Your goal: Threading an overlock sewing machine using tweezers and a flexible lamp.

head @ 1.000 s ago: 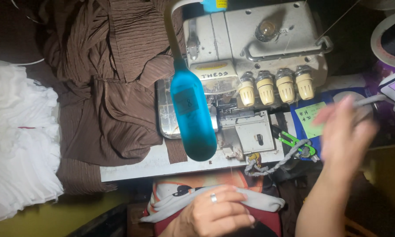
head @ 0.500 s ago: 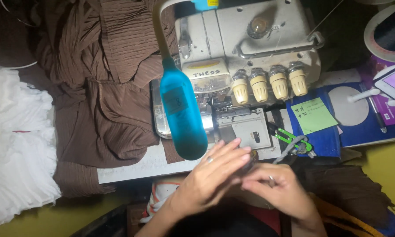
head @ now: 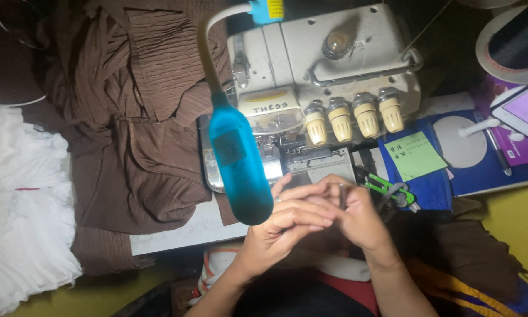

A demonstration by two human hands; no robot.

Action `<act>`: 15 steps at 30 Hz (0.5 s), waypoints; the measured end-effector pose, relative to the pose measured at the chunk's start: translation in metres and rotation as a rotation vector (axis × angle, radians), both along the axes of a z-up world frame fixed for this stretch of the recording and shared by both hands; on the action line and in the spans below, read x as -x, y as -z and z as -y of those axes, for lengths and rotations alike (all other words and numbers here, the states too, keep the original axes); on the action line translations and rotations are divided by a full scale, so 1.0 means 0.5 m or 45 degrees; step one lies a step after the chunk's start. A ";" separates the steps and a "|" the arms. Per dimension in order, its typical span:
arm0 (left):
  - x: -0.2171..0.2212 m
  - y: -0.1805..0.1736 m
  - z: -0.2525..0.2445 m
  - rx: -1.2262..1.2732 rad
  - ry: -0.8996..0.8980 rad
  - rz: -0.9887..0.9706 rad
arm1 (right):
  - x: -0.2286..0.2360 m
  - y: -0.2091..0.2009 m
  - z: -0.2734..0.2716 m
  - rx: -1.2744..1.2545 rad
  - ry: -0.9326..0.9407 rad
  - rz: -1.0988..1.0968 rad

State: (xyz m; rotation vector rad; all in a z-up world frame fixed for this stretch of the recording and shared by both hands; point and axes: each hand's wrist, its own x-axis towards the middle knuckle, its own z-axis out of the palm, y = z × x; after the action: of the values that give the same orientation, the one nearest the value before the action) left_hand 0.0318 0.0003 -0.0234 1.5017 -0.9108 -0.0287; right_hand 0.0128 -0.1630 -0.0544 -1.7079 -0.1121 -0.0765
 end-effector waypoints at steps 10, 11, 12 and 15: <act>-0.019 -0.055 -0.013 -0.258 -0.263 0.222 | 0.004 -0.054 -0.001 -0.091 0.168 -0.092; -0.019 -0.058 -0.010 -0.259 -0.262 0.222 | 0.002 -0.049 0.000 -0.092 0.169 -0.092; -0.020 -0.061 -0.008 -0.240 -0.271 0.254 | 0.001 -0.045 0.000 -0.046 0.157 -0.112; -0.020 -0.060 -0.008 -0.278 -0.288 0.313 | -0.004 -0.030 0.004 -0.034 0.109 -0.161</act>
State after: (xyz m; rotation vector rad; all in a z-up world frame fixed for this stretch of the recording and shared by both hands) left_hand 0.0417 0.0045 0.0068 1.8333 -0.9500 0.2325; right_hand 0.0146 -0.1649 -0.0395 -1.6858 0.0557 -0.0333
